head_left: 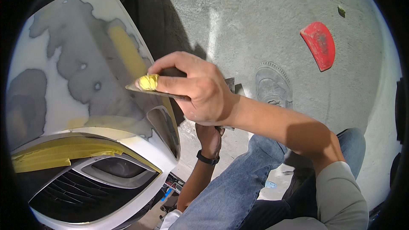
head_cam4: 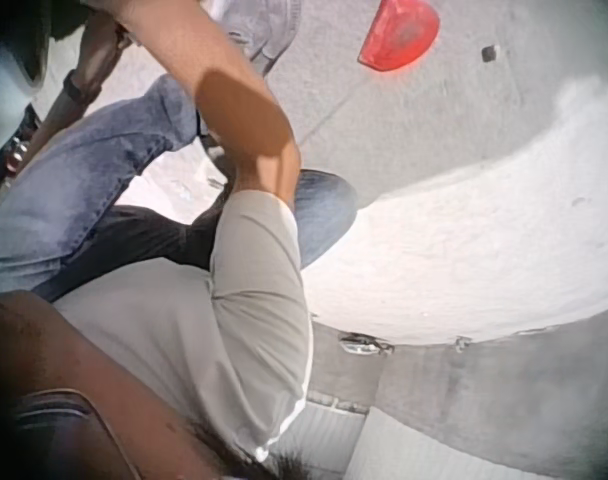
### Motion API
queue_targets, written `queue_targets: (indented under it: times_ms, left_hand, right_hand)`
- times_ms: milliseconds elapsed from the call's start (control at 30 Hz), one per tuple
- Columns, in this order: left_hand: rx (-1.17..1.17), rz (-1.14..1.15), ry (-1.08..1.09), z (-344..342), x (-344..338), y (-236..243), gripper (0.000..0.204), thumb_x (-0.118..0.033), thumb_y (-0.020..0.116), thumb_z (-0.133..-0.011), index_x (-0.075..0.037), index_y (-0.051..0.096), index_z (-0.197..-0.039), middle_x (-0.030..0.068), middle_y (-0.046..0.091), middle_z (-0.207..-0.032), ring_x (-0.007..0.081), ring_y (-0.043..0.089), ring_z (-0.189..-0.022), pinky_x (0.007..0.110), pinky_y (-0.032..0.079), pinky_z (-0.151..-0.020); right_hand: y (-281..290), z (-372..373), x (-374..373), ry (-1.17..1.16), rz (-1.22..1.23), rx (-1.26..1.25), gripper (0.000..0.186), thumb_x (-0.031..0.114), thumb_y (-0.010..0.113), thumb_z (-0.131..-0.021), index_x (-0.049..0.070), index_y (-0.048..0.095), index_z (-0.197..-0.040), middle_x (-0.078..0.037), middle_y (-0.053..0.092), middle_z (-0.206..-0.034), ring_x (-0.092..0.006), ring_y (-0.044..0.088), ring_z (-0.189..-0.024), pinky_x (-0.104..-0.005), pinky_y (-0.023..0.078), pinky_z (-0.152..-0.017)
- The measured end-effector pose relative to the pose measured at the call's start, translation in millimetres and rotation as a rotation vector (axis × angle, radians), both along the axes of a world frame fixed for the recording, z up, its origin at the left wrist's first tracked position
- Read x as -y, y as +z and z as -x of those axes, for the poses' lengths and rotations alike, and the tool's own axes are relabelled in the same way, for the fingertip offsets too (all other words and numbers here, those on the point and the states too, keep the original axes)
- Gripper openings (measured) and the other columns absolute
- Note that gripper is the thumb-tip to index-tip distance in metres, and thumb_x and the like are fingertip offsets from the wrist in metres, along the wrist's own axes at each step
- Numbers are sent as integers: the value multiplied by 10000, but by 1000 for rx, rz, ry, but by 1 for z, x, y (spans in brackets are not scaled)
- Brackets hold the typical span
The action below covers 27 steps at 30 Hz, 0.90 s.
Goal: The person applies yellow body filler to the front bumper of a white car using a red spreader and a metal putty knife. They smooth the filler along the bumper edge and around the headlight area, then scrape excess material from the tools.
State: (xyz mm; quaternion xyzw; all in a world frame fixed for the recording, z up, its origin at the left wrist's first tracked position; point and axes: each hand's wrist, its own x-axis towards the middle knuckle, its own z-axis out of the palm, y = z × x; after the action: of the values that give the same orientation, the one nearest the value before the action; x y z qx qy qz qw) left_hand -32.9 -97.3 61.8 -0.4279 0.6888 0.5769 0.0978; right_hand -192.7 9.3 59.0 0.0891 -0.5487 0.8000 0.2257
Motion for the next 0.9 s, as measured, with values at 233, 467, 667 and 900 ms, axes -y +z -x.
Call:
queue_targets:
  times_ms: [233, 467, 667, 900]
  left_hand:
    - [99, 5, 13, 3, -1, 2, 259, -287, 595, -1068, -52, 700, -1034, -69, 555, -678, 19, 403, -482, 212, 289, -423]
    - [135, 55, 26, 5, 1, 0, 255, -311, 614, -1058, -78, 703, -1006, -90, 542, -676, -3, 415, -501, 186, 307, -424]
    - [98, 20, -5, 9, 4, -2, 263, -285, 602, -1064, -83, 651, -903, -64, 526, -675, 13, 404, -500, 199, 300, -426]
    - [-90, 6, -42, -12, -1, -6, 55, -107, 586, -1036, -56, 584, -1018, -16, 545, -698, 79, 499, -554, 234, 359, -460]
  right_hand:
    - [-16, 82, -27, -14, -99, 26, 324, -75, 585, -831, 52, 780, -1057, -167, 744, -987, -313, 723, -877, -392, 590, -800]
    - [-11, 93, 2, -105, -76, 10, 200, -52, 652, -873, 26, 766, -1018, -123, 758, -1006, -283, 741, -861, -345, 608, -785]
    - [-2, 38, -3, 1, 65, 30, 249, -99, 658, -787, 10, 784, -972, -169, 732, -995, -313, 732, -843, -363, 615, -762]
    - [3, -24, -2, 74, 7, 79, 247, -59, 709, -807, 50, 791, -1013, -123, 723, -1030, -255, 732, -858, -335, 612, -714]
